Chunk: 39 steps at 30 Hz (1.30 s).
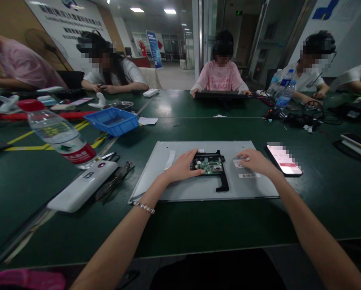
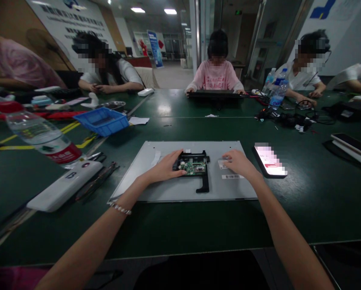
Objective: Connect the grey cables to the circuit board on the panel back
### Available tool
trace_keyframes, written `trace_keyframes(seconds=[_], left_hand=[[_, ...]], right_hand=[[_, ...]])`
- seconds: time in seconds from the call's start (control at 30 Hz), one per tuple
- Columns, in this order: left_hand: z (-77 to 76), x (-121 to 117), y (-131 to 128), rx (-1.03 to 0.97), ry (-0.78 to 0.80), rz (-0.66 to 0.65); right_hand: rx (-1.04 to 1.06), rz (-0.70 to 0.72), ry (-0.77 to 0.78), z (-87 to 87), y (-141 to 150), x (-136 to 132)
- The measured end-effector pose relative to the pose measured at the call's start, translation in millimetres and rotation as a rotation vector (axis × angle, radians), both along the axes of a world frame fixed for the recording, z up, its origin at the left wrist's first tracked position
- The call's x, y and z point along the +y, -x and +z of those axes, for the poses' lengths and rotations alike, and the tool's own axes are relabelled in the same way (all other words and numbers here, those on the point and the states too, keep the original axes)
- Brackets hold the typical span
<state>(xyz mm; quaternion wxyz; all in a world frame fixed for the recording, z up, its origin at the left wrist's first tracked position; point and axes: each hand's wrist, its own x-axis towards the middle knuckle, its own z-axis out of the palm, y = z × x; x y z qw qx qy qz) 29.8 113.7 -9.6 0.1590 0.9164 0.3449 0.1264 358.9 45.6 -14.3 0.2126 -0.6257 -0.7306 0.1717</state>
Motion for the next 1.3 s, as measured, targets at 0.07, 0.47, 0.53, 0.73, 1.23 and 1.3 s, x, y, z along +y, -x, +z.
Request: trace_keyframes(seconds=[0.07, 0.47, 0.53, 0.73, 1.23, 1.3], left_hand=[[0.6, 0, 0, 0.002, -0.001, -0.004], [0.9, 0, -1, -0.004, -0.009, -0.01], [1.2, 0, -1, -0.008, -0.01, -0.01], [-0.4, 1, -1, -0.002, -0.017, -0.011], [2.9, -1, -1, 0.023, -0.007, 0.001], [0.9, 0, -1, 0.014, -0.013, -0.003]], right_hand=[[-0.016, -0.01, 0.002, 1.5, -1, -3], [0.069, -0.011, 0.002, -5.6, 5, 1], [0.066, -0.011, 0.001, -6.6, 5, 2], [0.083, -0.035, -0.009, -8.5, 9, 3], [0.332, -0.018, 0.085, 1.4, 20, -1], [0.441, 0.012, 0.129, 4.0, 25, -3]])
